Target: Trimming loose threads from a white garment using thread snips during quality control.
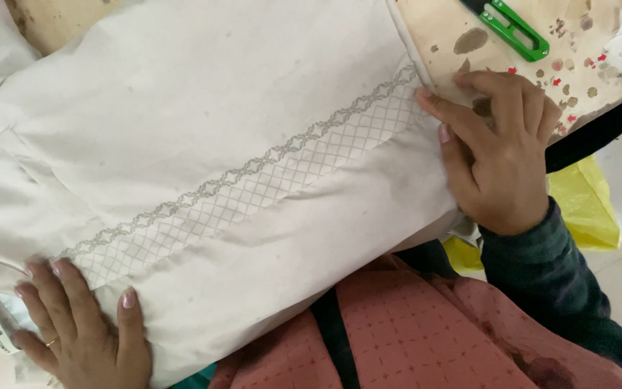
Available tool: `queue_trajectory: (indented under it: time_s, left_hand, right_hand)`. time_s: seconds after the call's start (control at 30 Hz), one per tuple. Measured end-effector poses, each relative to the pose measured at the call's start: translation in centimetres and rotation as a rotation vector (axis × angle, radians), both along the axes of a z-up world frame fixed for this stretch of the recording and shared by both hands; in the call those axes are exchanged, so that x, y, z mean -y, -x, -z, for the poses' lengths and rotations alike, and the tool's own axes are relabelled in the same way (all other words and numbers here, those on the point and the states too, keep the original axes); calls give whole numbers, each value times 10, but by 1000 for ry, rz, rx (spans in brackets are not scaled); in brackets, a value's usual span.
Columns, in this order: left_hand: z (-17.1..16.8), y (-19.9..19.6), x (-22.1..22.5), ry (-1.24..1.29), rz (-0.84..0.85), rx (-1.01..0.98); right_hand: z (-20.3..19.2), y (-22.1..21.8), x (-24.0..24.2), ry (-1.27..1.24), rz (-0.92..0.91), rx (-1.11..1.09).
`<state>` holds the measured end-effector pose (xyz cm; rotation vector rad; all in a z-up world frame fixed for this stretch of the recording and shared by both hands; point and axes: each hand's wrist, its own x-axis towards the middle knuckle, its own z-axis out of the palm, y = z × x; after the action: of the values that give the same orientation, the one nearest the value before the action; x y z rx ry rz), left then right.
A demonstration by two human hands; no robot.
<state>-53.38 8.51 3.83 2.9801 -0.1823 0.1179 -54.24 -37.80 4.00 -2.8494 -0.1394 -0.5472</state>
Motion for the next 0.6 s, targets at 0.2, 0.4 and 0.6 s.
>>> queue_trajectory:
  time_s: [0.2, 0.4, 0.6]
  left_hand:
    - [0, 0, 1, -25, 15, 25]
    - [4, 2, -6, -12, 30, 20]
    - [-3, 0, 5, -25, 2, 7]
  right_hand:
    - [4, 0, 8, -27, -40, -11]
    - [0, 0, 4, -59, -2, -26]
    - [3, 2, 7, -176, 19, -57]
